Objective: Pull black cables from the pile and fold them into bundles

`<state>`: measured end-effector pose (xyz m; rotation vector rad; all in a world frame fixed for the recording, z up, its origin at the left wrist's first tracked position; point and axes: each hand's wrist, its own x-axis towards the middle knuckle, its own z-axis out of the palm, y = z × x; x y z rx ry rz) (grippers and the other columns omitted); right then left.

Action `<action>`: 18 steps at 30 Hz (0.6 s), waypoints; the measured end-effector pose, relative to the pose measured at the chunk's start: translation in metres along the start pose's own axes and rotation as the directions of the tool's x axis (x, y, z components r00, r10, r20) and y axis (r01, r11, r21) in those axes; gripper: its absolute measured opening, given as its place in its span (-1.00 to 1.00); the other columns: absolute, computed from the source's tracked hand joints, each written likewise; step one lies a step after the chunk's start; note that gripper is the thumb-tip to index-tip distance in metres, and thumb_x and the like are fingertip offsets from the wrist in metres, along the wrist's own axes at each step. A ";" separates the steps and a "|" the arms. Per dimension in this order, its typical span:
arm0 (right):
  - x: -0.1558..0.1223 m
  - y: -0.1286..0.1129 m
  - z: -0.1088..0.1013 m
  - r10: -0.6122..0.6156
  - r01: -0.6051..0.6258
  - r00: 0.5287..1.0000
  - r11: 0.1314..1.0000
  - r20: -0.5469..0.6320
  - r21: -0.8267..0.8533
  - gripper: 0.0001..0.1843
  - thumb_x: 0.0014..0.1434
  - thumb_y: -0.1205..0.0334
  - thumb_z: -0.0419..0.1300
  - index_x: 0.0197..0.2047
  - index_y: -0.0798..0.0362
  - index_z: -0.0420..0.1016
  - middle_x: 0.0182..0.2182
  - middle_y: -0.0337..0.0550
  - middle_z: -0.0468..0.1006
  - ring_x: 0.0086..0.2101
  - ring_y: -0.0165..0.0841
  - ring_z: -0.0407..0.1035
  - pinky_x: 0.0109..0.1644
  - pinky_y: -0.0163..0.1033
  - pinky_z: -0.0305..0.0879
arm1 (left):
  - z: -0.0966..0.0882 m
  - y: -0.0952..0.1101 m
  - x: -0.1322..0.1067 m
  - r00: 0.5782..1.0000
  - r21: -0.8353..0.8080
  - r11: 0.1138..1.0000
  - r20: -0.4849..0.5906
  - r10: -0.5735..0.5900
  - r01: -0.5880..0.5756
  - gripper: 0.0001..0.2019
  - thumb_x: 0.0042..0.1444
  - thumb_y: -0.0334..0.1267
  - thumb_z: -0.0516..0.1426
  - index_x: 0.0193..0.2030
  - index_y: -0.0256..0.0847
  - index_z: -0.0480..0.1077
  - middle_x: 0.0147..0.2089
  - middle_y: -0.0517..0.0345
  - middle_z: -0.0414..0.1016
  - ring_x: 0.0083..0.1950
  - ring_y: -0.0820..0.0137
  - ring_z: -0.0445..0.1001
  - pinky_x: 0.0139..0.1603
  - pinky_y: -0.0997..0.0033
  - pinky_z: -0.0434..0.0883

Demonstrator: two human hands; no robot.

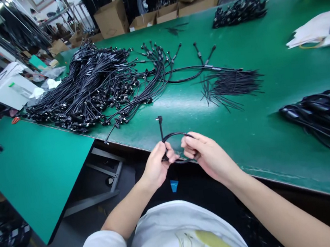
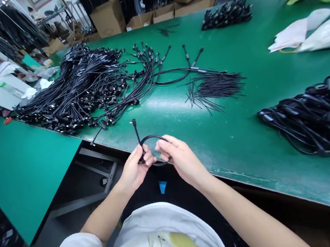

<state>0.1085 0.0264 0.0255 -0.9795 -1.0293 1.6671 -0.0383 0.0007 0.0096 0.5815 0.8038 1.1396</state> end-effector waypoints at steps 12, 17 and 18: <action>-0.002 0.008 0.016 -0.294 0.291 0.941 0.956 -0.165 -0.044 -0.46 0.12 -0.29 0.19 -0.44 0.06 0.25 -0.13 -0.11 0.38 -0.41 -0.46 0.39 -0.39 -0.30 0.40 | -0.008 -0.016 -0.008 0.972 0.547 0.833 0.229 -0.054 -0.083 -0.53 0.20 0.21 0.03 -0.25 -0.24 0.33 -0.45 0.22 0.30 -0.43 0.49 0.27 -0.18 0.35 0.36; -0.006 -0.006 0.021 -0.524 0.467 0.805 0.849 -0.279 -0.247 -0.42 0.08 -0.40 0.14 -0.31 -0.03 0.17 -0.27 -0.21 0.28 -0.56 -0.55 0.16 -0.57 -0.35 0.17 | -0.013 -0.040 -0.010 0.921 0.684 0.730 0.282 -0.271 0.006 -0.57 0.18 0.15 0.09 -0.12 -0.23 0.39 -0.48 0.26 0.31 -0.48 0.51 0.25 -0.40 0.46 0.25; -0.008 -0.012 0.019 -0.562 0.474 0.786 0.816 -0.258 -0.331 -0.44 0.11 -0.39 0.11 -0.30 -0.03 0.21 -0.26 -0.17 0.30 -0.52 -0.51 0.21 -0.52 -0.32 0.23 | -0.013 -0.043 -0.012 0.913 0.654 0.756 0.296 -0.280 0.020 -0.57 0.18 0.15 0.09 -0.16 -0.24 0.40 -0.50 0.27 0.30 -0.49 0.51 0.24 -0.42 0.47 0.22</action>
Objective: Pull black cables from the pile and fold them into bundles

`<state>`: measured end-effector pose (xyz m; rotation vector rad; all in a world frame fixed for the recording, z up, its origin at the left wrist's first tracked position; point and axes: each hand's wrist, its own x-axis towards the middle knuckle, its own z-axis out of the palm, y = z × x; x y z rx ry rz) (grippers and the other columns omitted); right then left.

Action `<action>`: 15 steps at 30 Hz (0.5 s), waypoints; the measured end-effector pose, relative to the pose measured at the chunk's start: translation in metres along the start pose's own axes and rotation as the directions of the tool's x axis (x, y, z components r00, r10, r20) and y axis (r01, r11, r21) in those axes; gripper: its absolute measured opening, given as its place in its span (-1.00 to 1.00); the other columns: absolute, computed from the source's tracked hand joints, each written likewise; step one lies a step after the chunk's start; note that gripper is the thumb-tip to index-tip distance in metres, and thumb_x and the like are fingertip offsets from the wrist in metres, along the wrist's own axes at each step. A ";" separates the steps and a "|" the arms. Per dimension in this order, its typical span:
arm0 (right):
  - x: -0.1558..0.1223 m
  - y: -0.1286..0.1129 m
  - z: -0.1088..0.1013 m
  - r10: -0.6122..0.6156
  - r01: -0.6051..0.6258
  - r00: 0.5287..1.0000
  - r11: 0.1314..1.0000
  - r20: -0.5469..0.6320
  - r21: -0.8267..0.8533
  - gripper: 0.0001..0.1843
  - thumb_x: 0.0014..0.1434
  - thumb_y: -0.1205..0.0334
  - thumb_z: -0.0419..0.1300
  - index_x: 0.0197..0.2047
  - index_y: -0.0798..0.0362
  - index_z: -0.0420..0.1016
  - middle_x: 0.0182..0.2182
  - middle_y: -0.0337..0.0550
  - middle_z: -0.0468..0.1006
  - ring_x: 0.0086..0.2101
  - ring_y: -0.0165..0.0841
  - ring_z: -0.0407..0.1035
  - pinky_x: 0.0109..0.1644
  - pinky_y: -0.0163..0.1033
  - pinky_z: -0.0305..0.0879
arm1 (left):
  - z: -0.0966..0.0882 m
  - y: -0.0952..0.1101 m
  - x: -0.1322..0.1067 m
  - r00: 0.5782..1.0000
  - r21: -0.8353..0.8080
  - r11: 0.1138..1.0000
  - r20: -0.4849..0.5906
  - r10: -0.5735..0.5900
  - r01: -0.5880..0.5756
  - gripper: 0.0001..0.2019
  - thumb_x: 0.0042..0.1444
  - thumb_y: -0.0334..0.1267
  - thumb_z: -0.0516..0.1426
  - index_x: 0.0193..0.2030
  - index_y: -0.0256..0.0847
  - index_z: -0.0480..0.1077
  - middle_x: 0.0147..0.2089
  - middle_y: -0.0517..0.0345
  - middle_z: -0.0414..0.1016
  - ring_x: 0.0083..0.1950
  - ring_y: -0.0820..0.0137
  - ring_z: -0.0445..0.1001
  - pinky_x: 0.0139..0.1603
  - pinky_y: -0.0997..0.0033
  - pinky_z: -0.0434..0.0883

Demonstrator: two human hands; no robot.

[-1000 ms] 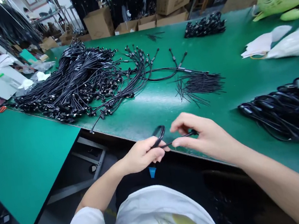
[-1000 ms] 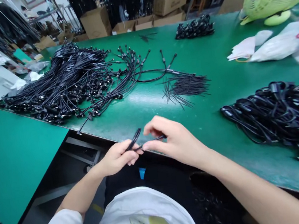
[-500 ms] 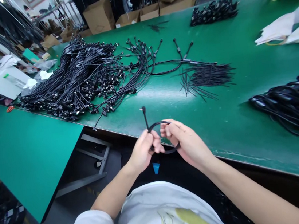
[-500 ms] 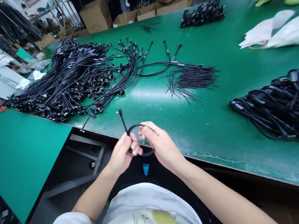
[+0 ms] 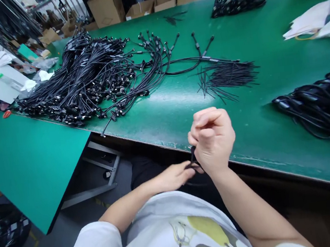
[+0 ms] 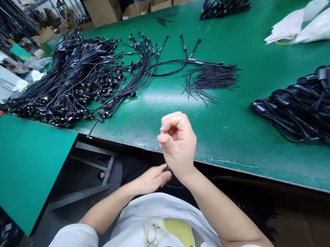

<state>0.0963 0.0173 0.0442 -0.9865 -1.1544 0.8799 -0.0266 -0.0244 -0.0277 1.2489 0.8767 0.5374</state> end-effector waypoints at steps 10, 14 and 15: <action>-0.012 0.019 -0.038 0.280 -0.250 0.930 0.957 0.239 -0.150 -0.50 0.11 -0.26 0.22 -0.13 0.00 0.46 -0.14 -0.06 0.51 -0.17 -0.27 0.45 -0.08 -0.15 0.44 | -0.006 0.033 0.003 0.970 -0.486 0.854 -0.231 0.077 -0.184 -0.65 0.09 0.03 0.23 -0.29 -0.23 0.29 -0.56 0.40 0.14 -0.55 0.60 0.19 -0.25 0.41 0.36; -0.023 0.028 -0.022 0.495 -0.525 0.825 0.850 0.274 0.046 -0.54 0.17 -0.23 0.17 -0.24 0.05 0.47 -0.33 -0.14 0.52 -0.50 -0.42 0.39 -0.52 -0.32 0.36 | 0.006 0.021 0.002 0.998 -0.386 0.921 -0.055 0.028 -0.047 -0.71 0.09 -0.07 0.21 -0.29 -0.27 0.30 -0.55 0.35 0.24 -0.53 0.58 0.26 -0.10 0.28 0.40; -0.024 0.026 -0.020 0.524 -0.577 0.796 0.808 0.302 0.120 -0.52 0.15 -0.25 0.18 -0.21 0.03 0.45 -0.33 -0.16 0.51 -0.56 -0.44 0.35 -0.61 -0.33 0.29 | 0.006 0.019 0.003 0.997 -0.370 0.928 -0.082 0.006 -0.036 -0.76 0.09 -0.13 0.19 -0.30 -0.27 0.29 -0.54 0.34 0.25 -0.53 0.59 0.26 -0.12 0.30 0.40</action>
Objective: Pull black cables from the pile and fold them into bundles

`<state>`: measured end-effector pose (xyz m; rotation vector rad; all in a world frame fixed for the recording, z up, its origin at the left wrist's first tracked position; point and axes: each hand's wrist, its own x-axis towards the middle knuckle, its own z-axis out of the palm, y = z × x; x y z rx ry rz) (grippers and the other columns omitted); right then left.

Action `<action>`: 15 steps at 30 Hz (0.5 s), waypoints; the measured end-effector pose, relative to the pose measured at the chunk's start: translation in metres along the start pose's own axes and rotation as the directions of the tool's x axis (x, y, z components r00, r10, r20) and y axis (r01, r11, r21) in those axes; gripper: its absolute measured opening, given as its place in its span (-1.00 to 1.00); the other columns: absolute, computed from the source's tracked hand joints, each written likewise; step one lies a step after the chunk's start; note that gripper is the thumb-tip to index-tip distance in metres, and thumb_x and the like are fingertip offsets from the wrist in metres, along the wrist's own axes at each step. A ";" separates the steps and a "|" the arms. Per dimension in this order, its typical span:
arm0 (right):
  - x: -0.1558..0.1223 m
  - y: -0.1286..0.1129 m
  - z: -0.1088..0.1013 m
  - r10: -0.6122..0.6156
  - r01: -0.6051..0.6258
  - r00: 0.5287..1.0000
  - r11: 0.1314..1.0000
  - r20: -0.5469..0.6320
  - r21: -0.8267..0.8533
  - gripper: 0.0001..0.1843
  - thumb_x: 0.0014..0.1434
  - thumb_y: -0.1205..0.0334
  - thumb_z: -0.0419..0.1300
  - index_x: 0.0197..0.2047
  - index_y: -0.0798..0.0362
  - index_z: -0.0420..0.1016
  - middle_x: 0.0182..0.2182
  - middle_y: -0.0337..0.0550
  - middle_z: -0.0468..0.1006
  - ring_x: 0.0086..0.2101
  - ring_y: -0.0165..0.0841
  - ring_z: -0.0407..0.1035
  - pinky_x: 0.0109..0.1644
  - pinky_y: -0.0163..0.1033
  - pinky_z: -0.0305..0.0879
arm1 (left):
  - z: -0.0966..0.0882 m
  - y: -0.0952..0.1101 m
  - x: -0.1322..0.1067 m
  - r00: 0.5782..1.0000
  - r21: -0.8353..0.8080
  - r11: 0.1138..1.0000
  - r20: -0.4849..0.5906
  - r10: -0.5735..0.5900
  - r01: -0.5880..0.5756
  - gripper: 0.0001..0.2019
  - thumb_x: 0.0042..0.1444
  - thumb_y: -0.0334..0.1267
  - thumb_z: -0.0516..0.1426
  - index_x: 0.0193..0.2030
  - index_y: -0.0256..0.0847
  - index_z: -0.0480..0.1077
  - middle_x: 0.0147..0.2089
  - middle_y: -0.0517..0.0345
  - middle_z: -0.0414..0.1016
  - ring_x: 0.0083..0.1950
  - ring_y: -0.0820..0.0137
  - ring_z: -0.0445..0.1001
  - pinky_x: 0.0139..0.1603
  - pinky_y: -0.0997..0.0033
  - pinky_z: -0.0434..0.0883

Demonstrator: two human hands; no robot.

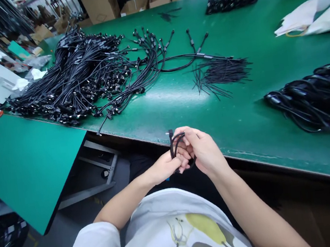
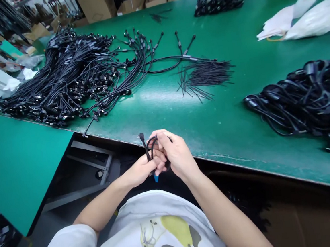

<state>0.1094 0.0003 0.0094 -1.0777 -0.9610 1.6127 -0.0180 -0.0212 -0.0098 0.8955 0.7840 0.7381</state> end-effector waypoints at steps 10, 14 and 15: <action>-0.003 -0.004 0.011 -0.055 0.052 0.998 0.992 0.020 0.113 -0.50 0.04 -0.20 0.32 -0.31 0.02 0.23 -0.39 -0.32 0.41 -0.64 -0.58 0.26 -0.69 -0.46 0.16 | 0.009 -0.008 0.001 0.999 0.167 0.985 0.002 -0.041 0.040 -0.85 -0.02 -0.53 0.12 -0.30 -0.27 0.34 -0.29 0.16 0.45 -0.17 0.41 0.44 -0.01 0.33 0.36; 0.004 -0.010 0.011 -0.209 0.209 0.978 0.977 0.011 -0.036 -0.63 0.23 -0.12 0.18 -0.28 0.03 0.30 -0.49 -0.38 0.32 -0.69 -0.63 0.19 -0.68 -0.49 0.07 | 0.008 -0.006 -0.006 0.992 -0.037 0.995 0.089 -0.088 0.092 -0.71 0.06 -0.25 0.24 -0.16 -0.24 0.24 -0.32 0.16 0.46 -0.28 0.42 0.49 -0.15 0.33 0.41; 0.005 -0.013 0.010 -0.220 0.222 0.975 0.972 0.028 -0.081 -0.62 0.27 -0.13 0.13 -0.28 0.05 0.32 -0.55 -0.39 0.29 -0.71 -0.63 0.16 -0.69 -0.49 0.06 | 0.006 -0.004 -0.007 0.989 -0.056 0.994 0.122 -0.085 0.092 -0.65 0.09 -0.11 0.24 -0.16 -0.23 0.21 -0.37 0.18 0.45 -0.36 0.45 0.47 -0.23 0.37 0.39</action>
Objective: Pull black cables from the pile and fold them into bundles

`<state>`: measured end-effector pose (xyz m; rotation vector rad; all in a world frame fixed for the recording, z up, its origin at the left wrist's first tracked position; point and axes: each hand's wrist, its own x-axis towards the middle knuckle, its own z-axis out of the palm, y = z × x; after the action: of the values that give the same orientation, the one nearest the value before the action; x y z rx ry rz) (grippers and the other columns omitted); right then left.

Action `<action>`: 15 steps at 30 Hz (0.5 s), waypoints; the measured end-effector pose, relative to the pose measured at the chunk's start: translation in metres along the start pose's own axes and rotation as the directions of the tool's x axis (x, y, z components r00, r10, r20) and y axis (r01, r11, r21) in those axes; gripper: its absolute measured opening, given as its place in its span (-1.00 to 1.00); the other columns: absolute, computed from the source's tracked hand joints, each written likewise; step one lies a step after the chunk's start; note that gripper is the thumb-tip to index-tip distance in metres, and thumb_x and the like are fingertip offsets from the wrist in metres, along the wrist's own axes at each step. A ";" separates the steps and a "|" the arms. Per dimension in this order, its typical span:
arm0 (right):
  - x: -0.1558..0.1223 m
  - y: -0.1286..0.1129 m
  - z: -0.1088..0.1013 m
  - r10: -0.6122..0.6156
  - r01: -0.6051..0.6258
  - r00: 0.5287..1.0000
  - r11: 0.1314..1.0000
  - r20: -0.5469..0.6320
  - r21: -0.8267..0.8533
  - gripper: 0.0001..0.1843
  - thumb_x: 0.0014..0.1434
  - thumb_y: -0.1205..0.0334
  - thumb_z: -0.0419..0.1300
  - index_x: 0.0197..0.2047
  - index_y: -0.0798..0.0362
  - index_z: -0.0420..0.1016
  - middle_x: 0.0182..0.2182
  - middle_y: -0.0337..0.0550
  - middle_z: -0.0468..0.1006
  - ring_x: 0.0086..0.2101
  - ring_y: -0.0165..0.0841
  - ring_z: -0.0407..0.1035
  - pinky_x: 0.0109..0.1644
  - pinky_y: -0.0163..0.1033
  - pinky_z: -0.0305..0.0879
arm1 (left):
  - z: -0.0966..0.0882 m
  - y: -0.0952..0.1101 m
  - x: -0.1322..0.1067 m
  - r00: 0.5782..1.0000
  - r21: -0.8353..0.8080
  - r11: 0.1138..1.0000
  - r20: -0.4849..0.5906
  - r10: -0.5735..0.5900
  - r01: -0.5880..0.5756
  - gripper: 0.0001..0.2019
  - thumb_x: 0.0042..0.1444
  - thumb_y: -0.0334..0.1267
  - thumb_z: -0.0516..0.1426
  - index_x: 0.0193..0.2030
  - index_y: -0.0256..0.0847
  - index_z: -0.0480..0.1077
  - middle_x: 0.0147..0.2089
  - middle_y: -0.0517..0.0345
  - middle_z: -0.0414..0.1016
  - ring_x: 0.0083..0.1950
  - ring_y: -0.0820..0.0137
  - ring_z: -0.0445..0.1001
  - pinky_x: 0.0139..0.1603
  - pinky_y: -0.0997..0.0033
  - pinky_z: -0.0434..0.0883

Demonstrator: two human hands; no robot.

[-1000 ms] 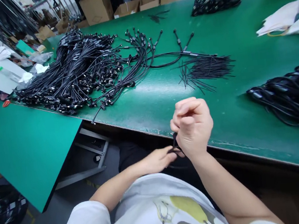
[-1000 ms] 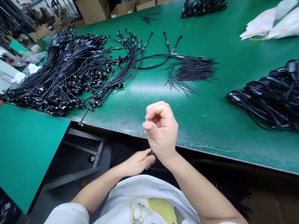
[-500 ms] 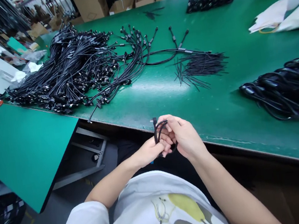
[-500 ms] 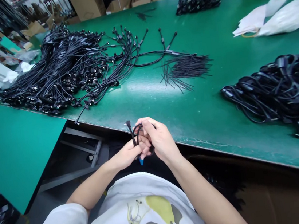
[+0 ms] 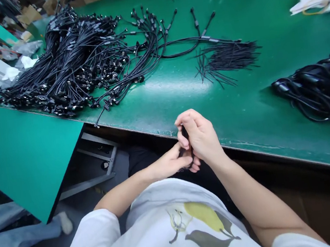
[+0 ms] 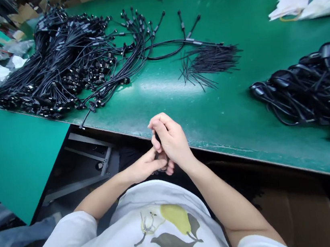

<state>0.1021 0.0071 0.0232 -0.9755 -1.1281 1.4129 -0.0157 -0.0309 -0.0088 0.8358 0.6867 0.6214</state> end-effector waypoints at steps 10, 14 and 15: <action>0.006 -0.002 -0.003 0.108 -0.108 0.994 0.985 0.010 0.131 -0.53 0.23 -0.22 0.12 -0.34 0.05 0.30 -0.71 -0.44 0.18 -0.78 -0.62 0.03 -0.74 -0.50 -0.04 | 0.007 0.008 -0.001 0.995 -0.171 0.983 0.092 -0.044 0.060 -0.49 0.01 0.19 0.24 -0.33 -0.30 0.31 -0.52 0.29 0.23 -0.49 0.52 0.34 -0.41 0.47 0.30; 0.015 -0.003 -0.008 0.273 -0.274 0.960 0.885 0.056 0.377 -0.50 0.07 -0.18 0.31 -0.39 0.08 0.24 -0.56 -0.42 0.23 -0.74 -0.71 -0.07 -0.76 -0.53 -0.13 | 0.017 0.009 0.001 0.995 -0.310 0.945 0.014 -0.100 0.099 -0.53 -0.08 0.05 0.36 -0.32 -0.29 0.30 -0.45 0.24 0.33 -0.42 0.49 0.40 -0.26 0.38 0.42; 0.017 -0.006 -0.010 0.305 -0.310 0.949 0.853 0.082 0.419 -0.48 0.03 -0.16 0.35 -0.41 0.08 0.22 -0.55 -0.42 0.21 -0.73 -0.72 -0.09 -0.76 -0.54 -0.15 | 0.018 0.010 0.001 0.994 -0.358 0.929 -0.002 -0.105 0.097 -0.55 -0.07 0.01 0.36 -0.31 -0.29 0.31 -0.47 0.27 0.30 -0.45 0.53 0.36 -0.26 0.38 0.42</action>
<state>0.1112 0.0250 0.0263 -0.8492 -0.6362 1.8326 -0.0038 -0.0330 0.0084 0.4526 0.6082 0.6388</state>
